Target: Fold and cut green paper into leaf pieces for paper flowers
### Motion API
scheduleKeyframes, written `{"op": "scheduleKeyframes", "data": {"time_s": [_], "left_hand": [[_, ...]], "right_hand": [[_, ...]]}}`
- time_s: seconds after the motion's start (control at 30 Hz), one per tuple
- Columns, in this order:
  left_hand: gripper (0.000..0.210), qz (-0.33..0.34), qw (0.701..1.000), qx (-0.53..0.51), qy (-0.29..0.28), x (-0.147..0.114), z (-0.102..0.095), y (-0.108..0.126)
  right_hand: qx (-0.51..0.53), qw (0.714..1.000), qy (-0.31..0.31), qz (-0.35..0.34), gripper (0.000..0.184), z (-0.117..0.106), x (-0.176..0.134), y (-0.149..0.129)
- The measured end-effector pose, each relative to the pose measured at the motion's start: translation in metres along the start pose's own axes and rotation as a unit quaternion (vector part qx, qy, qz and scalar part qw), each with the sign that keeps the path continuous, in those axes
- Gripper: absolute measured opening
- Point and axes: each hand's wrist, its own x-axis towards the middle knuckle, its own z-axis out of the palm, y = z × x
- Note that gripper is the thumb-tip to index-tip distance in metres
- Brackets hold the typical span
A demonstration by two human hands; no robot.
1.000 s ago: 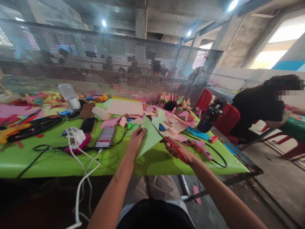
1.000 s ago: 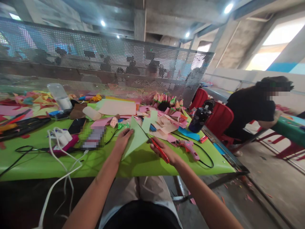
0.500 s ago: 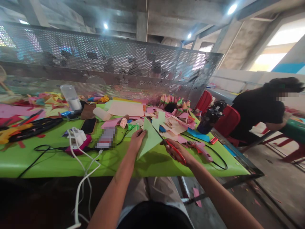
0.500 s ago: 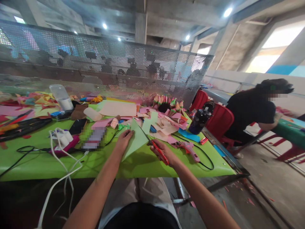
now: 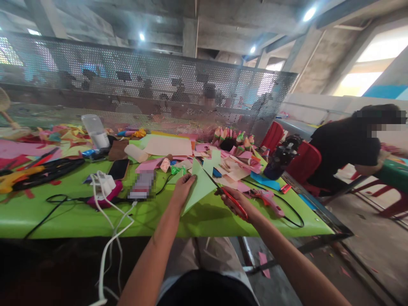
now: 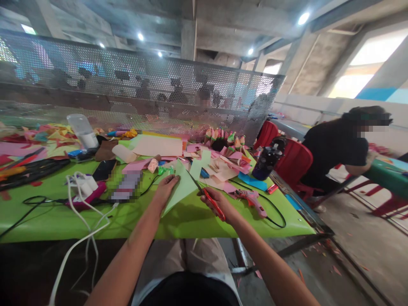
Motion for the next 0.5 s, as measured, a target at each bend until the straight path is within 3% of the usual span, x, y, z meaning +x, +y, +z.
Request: {"op": "scheduleKeyframes", "data": {"time_s": [0.27,0.5], "left_hand": [[0.037,-0.006,1.0,-0.005,-0.019,0.0,0.0,-0.004],[0.036,-0.009,0.999,0.004,-0.047,0.001,0.0,-0.008]], "right_hand": [[-0.069,0.997,-0.008,0.032,0.044,-0.004,-0.006,-0.009],[-0.125,0.992,0.032,-0.003,0.043,-0.006,-0.005,-0.008]]}}
